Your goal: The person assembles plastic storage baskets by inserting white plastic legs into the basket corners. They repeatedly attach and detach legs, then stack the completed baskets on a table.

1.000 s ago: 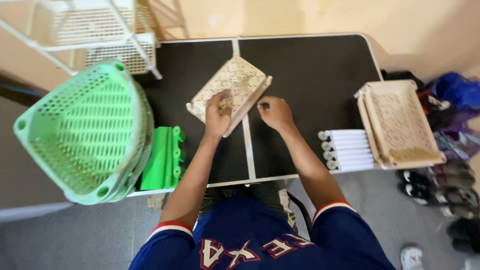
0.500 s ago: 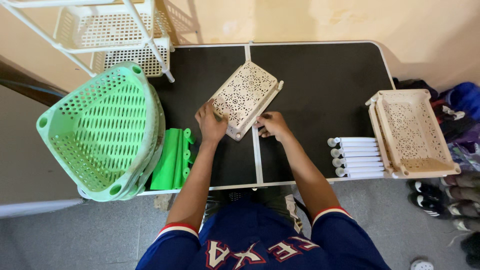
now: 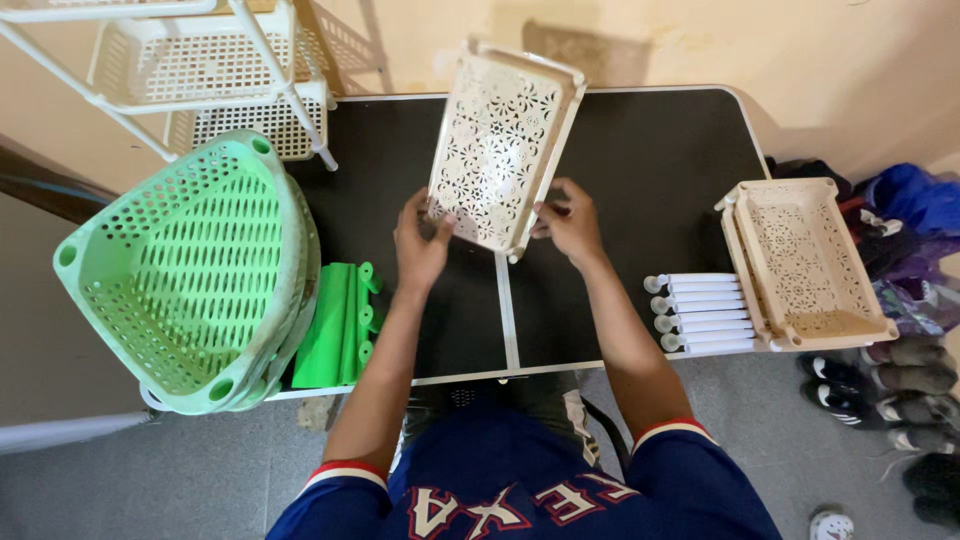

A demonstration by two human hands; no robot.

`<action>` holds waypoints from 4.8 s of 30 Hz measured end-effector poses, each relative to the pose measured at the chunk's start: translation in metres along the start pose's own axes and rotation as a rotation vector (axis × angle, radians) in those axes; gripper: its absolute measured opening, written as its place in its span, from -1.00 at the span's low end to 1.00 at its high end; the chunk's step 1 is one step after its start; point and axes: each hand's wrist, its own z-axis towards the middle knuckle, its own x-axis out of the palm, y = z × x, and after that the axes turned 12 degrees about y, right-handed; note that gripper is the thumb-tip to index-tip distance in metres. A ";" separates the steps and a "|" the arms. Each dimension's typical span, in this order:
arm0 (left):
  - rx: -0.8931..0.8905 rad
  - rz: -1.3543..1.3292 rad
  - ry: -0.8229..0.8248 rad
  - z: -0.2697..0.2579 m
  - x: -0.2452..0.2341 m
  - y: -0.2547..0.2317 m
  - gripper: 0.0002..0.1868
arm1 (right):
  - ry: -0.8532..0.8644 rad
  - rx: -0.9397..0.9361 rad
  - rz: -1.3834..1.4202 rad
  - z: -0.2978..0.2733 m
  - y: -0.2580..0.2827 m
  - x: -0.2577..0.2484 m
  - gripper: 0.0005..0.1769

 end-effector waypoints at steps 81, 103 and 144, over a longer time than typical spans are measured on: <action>0.084 -0.307 0.171 -0.014 0.030 -0.083 -0.61 | -0.328 -0.452 -0.275 -0.065 0.064 -0.013 -0.37; -0.189 -0.506 1.106 -0.041 0.365 -0.061 -0.32 | -0.792 -0.047 -0.874 -0.280 0.062 -0.321 -0.53; -0.488 -0.437 1.302 -0.025 0.419 -0.056 -0.05 | -0.879 0.338 -0.951 -0.248 0.014 -0.401 -0.68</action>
